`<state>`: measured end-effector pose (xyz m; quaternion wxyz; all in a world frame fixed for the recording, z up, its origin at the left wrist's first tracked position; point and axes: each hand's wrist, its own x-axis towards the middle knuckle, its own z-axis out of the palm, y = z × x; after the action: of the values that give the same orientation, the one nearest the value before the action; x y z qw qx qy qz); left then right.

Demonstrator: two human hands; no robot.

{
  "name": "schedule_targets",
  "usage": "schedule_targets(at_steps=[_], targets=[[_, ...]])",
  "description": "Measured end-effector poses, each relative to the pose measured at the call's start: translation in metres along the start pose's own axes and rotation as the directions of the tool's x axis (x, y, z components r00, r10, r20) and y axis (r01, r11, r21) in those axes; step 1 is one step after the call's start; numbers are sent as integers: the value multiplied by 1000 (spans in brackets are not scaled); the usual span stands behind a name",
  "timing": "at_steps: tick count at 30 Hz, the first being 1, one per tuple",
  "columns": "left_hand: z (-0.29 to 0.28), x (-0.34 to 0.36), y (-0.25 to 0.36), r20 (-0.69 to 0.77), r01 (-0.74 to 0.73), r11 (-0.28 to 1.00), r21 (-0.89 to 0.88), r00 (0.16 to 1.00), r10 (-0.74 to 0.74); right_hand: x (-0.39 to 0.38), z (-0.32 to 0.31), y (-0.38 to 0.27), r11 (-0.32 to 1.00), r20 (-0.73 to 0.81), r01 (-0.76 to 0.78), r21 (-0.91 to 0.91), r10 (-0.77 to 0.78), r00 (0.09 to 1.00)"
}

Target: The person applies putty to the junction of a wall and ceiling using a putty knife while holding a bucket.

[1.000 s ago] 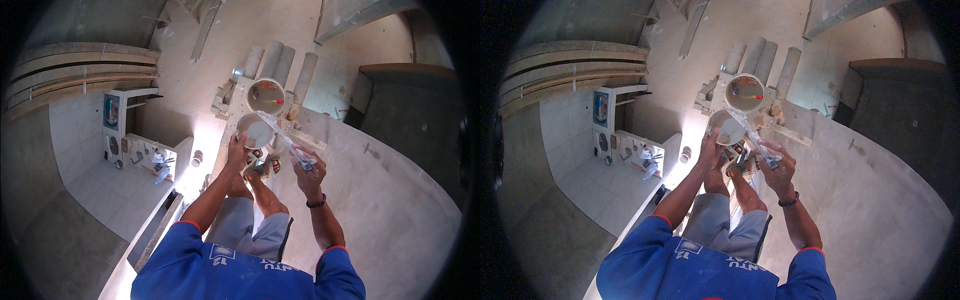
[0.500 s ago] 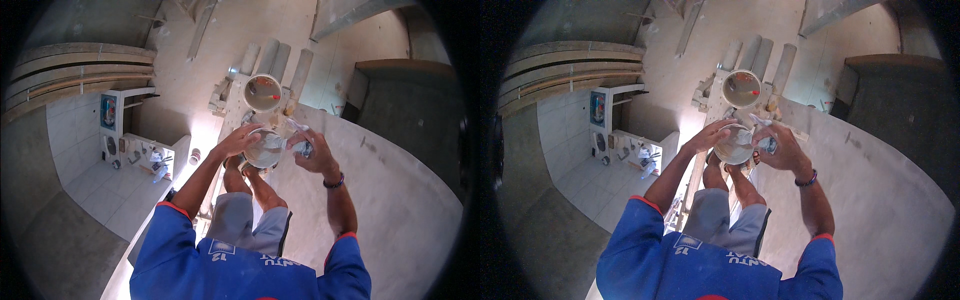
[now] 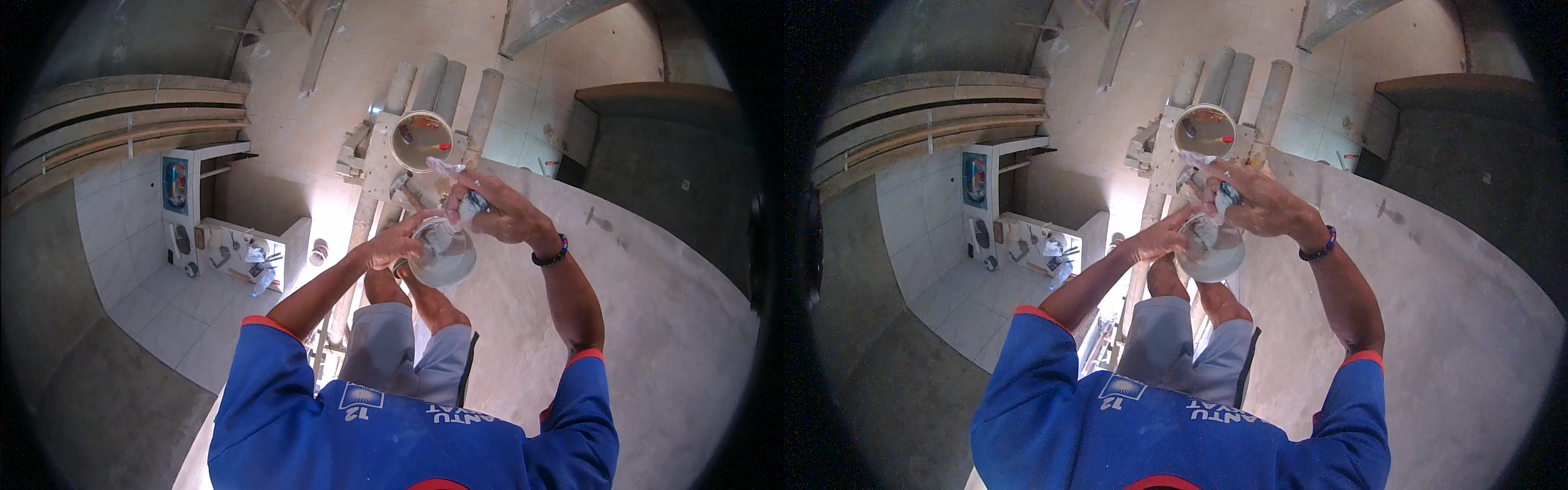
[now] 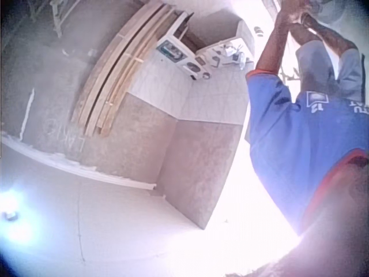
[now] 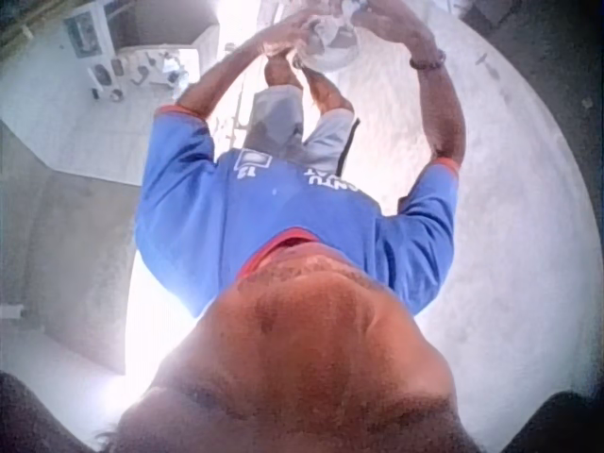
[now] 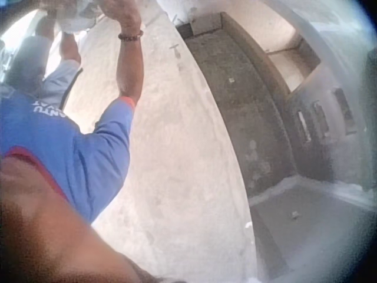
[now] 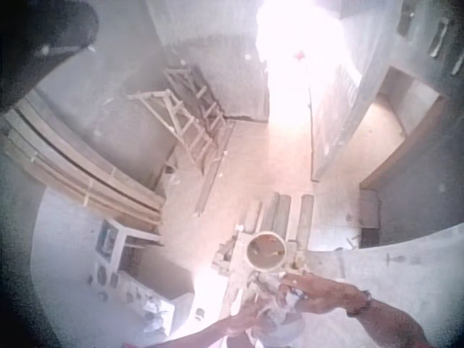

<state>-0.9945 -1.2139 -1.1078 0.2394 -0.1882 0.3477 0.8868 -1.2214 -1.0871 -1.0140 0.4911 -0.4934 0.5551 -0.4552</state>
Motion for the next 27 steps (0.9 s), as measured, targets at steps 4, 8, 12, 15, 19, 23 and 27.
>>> schedule_targets(at_steps=[4,8,12,15,19,23,27], targets=[[25,1,-15,-264,-141,960,-241,962,75,-14,-5,18,998,-51,0,58,3,999],[37,0,-22,-472,-369,878,-305,859,197,-21,1,-3,962,-400,-52,267,160,902],[54,13,-21,-512,-480,872,-91,774,373,-38,25,34,872,-605,87,482,259,753],[80,17,-15,-537,-503,859,-91,752,383,-35,45,53,851,-610,85,519,299,734],[70,23,-25,-478,-485,873,-51,780,405,-37,44,42,825,-518,-21,565,374,769],[33,19,-14,-358,-175,981,86,913,194,-52,52,45,766,-369,-164,621,471,801],[47,4,18,-196,-43,867,497,967,161,-61,74,61,891,-374,-61,451,250,893]])
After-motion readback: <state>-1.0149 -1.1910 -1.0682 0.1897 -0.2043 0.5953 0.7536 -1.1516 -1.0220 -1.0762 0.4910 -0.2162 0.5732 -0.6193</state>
